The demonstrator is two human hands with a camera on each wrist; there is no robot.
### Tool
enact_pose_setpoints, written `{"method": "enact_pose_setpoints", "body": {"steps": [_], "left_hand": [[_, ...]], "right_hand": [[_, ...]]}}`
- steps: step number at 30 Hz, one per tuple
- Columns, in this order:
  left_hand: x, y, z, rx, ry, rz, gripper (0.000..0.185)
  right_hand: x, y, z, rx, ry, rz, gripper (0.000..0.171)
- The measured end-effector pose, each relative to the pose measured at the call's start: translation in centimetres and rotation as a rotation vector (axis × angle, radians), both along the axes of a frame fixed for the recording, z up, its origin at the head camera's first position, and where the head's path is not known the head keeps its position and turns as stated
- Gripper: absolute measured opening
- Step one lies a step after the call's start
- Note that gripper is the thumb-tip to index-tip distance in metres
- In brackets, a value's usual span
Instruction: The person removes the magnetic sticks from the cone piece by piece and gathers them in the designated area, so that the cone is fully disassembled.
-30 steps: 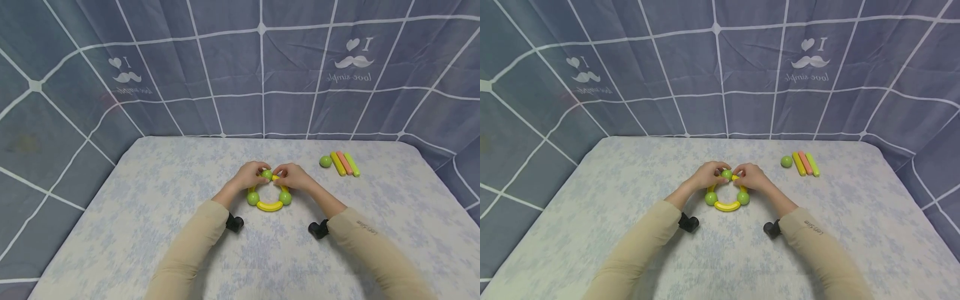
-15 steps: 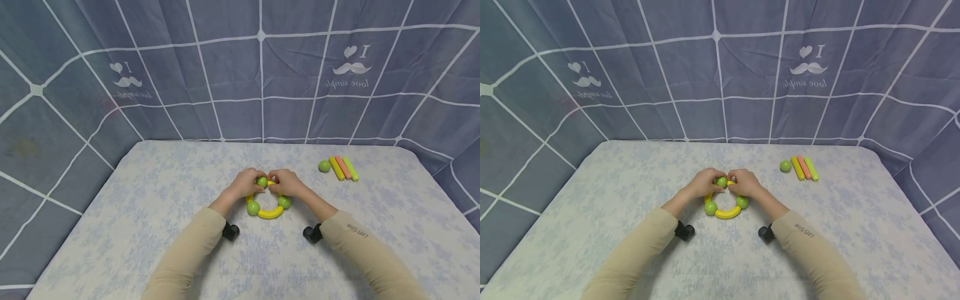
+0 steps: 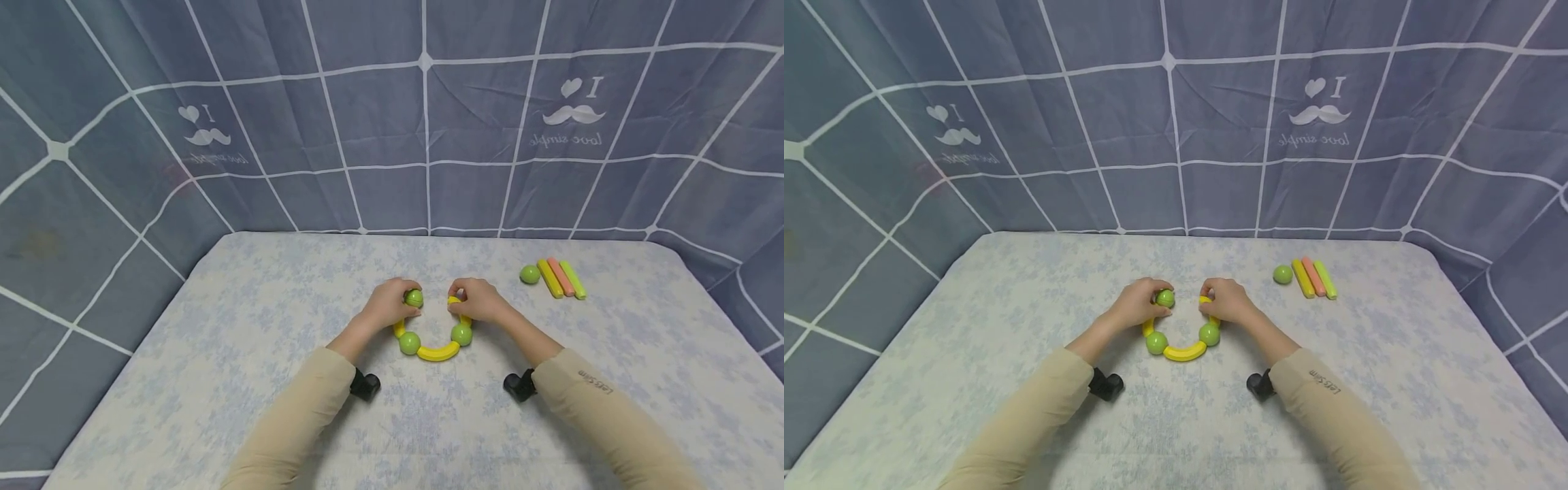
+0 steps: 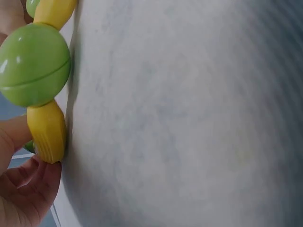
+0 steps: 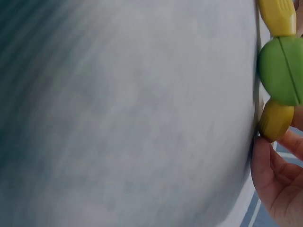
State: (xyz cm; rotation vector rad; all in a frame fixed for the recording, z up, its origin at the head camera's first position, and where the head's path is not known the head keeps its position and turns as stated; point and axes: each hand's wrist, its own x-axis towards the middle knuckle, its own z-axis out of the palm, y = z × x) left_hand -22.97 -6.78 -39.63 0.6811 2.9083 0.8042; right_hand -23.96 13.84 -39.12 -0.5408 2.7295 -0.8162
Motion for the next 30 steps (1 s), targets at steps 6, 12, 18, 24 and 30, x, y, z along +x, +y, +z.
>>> {"method": "enact_pose_setpoints", "body": {"steps": [6, 12, 18, 24, 30], "left_hand": [[0.5, -1.0, -0.1, 0.021, -0.023, 0.086, 0.042], [0.9, -2.0, 0.1, 0.071, -0.059, 0.181, 0.045], [1.4, -2.9, 0.4, 0.131, -0.100, 0.240, 0.046], [2.0, -3.7, 0.8, 0.143, -0.128, 0.290, 0.045], [2.5, -4.1, 0.7, 0.160, -0.145, 0.282, 0.046]], "right_hand": [[0.1, 0.9, 0.2, -0.059, -0.124, 0.002, 0.025], [0.5, 2.3, 0.5, -0.115, -0.206, -0.029, 0.026], [0.8, 3.3, 0.8, -0.137, -0.257, -0.046, 0.028], [1.3, 3.8, 0.8, -0.162, -0.303, -0.038, 0.030], [1.8, 4.4, 0.6, -0.205, -0.367, -0.065, 0.040]]}}
